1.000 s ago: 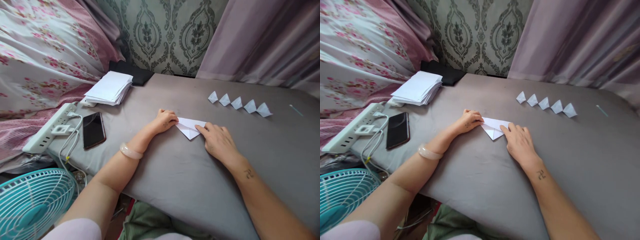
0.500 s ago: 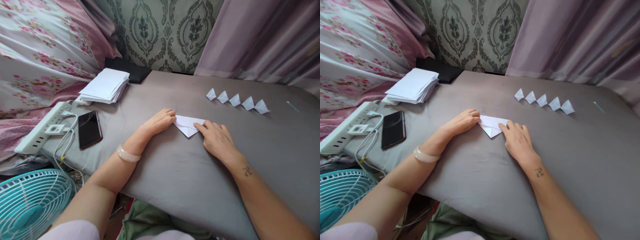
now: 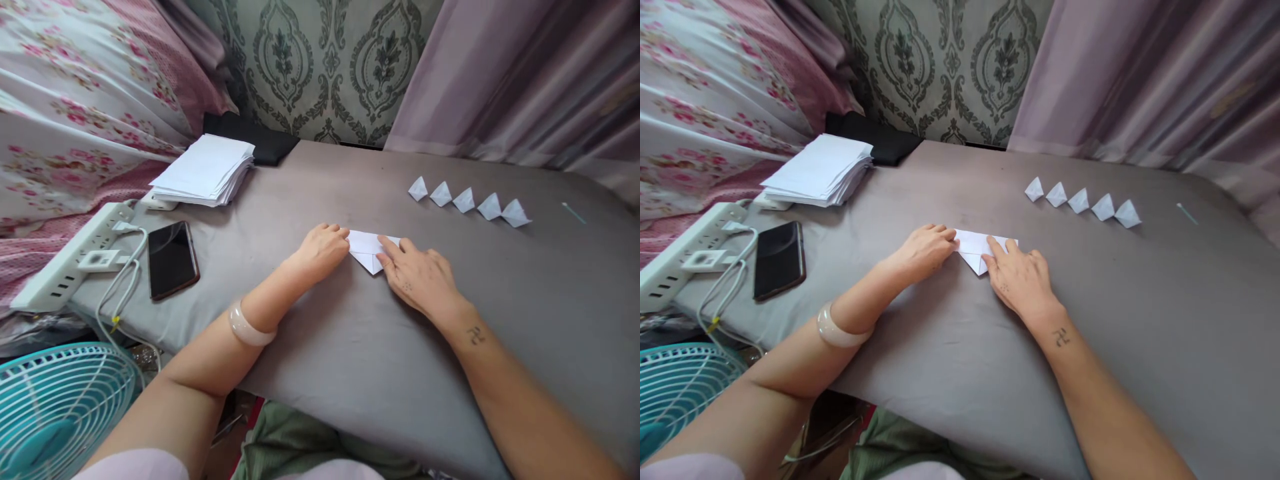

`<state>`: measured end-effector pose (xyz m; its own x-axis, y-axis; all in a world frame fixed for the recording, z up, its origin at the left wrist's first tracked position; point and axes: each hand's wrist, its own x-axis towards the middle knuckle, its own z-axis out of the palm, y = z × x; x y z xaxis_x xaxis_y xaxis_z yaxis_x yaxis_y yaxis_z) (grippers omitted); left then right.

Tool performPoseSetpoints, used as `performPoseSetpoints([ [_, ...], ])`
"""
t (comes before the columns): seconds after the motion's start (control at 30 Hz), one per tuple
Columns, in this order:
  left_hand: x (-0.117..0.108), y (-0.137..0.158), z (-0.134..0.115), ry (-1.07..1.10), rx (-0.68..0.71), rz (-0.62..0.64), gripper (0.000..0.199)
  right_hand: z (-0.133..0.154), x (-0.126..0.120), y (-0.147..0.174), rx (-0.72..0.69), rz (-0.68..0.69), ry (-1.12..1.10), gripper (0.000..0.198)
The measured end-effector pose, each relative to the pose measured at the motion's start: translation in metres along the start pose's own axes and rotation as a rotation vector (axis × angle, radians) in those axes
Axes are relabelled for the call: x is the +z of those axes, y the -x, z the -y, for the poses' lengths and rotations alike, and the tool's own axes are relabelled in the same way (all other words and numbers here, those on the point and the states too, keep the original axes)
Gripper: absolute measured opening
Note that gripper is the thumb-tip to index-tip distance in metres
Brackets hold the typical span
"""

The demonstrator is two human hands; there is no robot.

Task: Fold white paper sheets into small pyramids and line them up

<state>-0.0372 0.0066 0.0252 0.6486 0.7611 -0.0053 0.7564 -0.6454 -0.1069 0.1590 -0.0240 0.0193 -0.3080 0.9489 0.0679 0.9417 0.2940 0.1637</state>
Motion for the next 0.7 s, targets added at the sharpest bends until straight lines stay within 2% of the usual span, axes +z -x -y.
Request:
performPoseSetpoints([
  [0.1, -0.004, 0.0, -0.017, -0.029, -0.089, 0.045, 0.022, 0.01, 0.002, -0.003, 0.015, 0.01, 0.044, 0.052],
  [0.2, 0.0, -0.001, -0.025, -0.025, -0.129, 0.029, 0.02, 0.016, 0.006, -0.003, -0.008, -0.008, 0.087, 0.054],
  [0.37, 0.015, -0.004, -0.027, 0.017, -0.169, -0.132, 0.032, 0.019, 0.008, -0.001, 0.01, 0.007, 0.109, 0.056],
  [0.7, 0.015, -0.001, -0.033, 0.045, -0.221, -0.109, 0.036, 0.012, 0.003, 0.009, 0.082, 0.013, 0.059, 0.059],
])
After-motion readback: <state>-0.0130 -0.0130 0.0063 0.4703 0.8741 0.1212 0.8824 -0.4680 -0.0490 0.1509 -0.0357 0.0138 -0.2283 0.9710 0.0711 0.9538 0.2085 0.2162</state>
